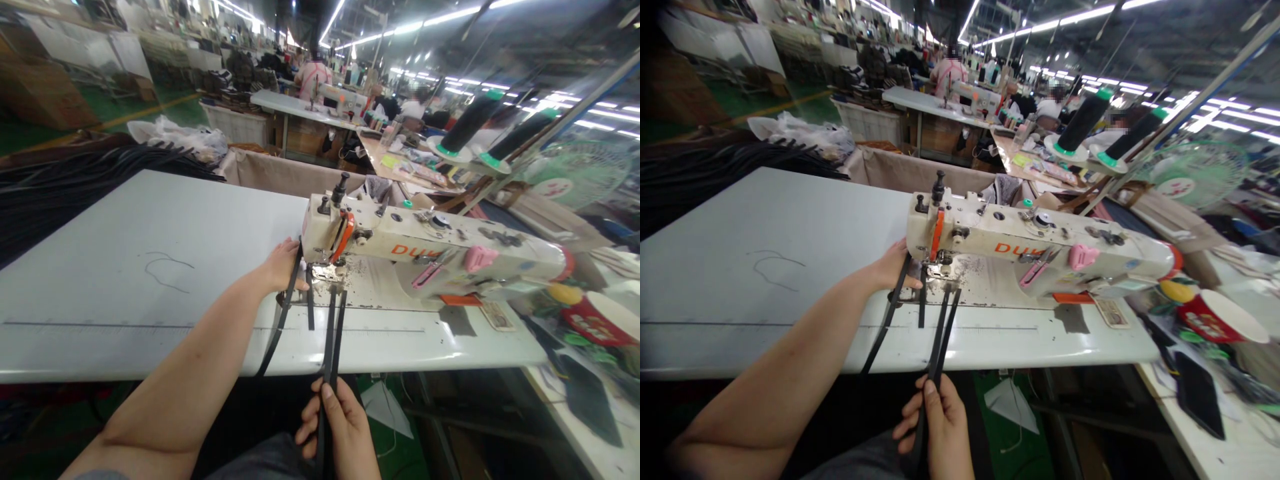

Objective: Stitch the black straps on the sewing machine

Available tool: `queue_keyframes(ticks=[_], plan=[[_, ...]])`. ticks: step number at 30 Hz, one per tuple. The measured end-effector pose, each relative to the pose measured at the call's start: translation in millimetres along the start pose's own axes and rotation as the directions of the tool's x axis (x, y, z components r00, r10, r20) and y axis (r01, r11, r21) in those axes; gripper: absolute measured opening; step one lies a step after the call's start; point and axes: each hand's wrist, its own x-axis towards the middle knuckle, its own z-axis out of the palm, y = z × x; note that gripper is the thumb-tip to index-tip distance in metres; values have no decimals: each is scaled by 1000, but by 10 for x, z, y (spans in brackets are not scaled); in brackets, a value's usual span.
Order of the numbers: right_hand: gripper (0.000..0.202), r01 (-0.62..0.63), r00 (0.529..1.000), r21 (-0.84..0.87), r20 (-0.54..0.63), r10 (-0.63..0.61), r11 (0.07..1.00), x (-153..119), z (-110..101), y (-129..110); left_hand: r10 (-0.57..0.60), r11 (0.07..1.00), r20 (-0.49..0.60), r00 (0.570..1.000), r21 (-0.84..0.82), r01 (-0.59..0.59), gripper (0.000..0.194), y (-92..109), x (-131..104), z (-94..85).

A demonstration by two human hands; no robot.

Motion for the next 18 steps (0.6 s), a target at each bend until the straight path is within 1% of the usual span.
queue_keyframes(ticks=[3,5,8,11,13,15,18], plan=[[70,-3,1000,-19,11,3,1000,-12,-6,-14,-29,999,47,998,17,28,108,55,-9,-47],[70,13,1000,-32,14,-12,999,2,-28,9,-36,999,53,998,37,34,109,75,-9,-66],[71,28,1000,-44,7,-28,999,73,-77,99,-39,997,71,997,74,34,110,86,-2,-72],[76,18,1000,-28,-3,-18,999,164,-112,201,-60,994,97,994,94,51,111,103,2,-66],[78,11,1000,-12,-5,-11,1000,192,-113,225,-74,993,100,992,94,65,112,121,1,-63],[76,10,1000,-9,-9,-10,1000,177,-97,196,-76,994,88,993,84,69,111,132,1,-61],[69,12,1000,-14,-12,-12,1000,104,-59,92,-90,994,54,994,65,87,102,107,11,-52]])
